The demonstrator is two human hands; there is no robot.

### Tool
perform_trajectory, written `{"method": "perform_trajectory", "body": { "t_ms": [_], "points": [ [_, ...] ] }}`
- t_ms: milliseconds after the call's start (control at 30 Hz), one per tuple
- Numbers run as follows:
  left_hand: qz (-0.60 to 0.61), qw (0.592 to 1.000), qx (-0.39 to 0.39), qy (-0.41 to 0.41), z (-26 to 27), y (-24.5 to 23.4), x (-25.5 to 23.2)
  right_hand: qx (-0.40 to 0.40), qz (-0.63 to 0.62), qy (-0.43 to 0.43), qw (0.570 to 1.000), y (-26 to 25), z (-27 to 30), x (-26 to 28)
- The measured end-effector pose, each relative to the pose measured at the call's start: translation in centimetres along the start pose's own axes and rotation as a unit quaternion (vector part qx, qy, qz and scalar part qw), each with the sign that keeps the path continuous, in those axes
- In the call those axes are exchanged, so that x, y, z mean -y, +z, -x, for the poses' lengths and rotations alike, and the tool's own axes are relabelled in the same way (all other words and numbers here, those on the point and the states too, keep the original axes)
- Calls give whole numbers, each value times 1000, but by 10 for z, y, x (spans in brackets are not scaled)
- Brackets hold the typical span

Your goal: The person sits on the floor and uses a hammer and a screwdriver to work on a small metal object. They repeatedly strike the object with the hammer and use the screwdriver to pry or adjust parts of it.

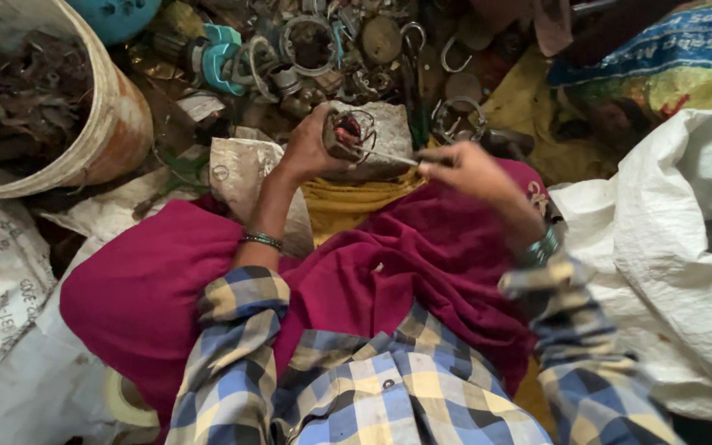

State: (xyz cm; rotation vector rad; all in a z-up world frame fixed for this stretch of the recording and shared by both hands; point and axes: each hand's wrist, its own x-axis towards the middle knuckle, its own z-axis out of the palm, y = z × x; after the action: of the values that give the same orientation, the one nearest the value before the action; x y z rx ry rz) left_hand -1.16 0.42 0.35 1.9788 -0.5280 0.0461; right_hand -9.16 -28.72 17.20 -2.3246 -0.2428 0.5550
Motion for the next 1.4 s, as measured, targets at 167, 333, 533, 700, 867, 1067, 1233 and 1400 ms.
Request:
{"method": "perform_trajectory", "body": {
  "t_ms": [167,333,533,700,867,1067,1233,1400],
  "points": [
    [-2,1000,-8,-10,-3,8,7,-66,361,-53,929,13,8,20],
    [-21,999,-38,7,-4,14,9,-194,544,-120,807,78,35,31],
    [101,987,-100,-72,0,15,13,-229,13,-100,968,51,17,-6],
    [201,948,-229,-92,-5,25,-2,-258,-261,31,930,66,35,-12],
    [553,748,-200,-307,-6,7,-20,-263,-287,17,921,83,53,2],
    [682,641,-164,-311,-2,4,-31,-324,-106,-17,940,87,73,25],
    [586,725,-243,-268,0,12,-37,-335,107,-121,928,84,83,51],
    [508,777,-268,-257,2,2,-46,-336,111,-116,928,74,85,67]
  ]
}}
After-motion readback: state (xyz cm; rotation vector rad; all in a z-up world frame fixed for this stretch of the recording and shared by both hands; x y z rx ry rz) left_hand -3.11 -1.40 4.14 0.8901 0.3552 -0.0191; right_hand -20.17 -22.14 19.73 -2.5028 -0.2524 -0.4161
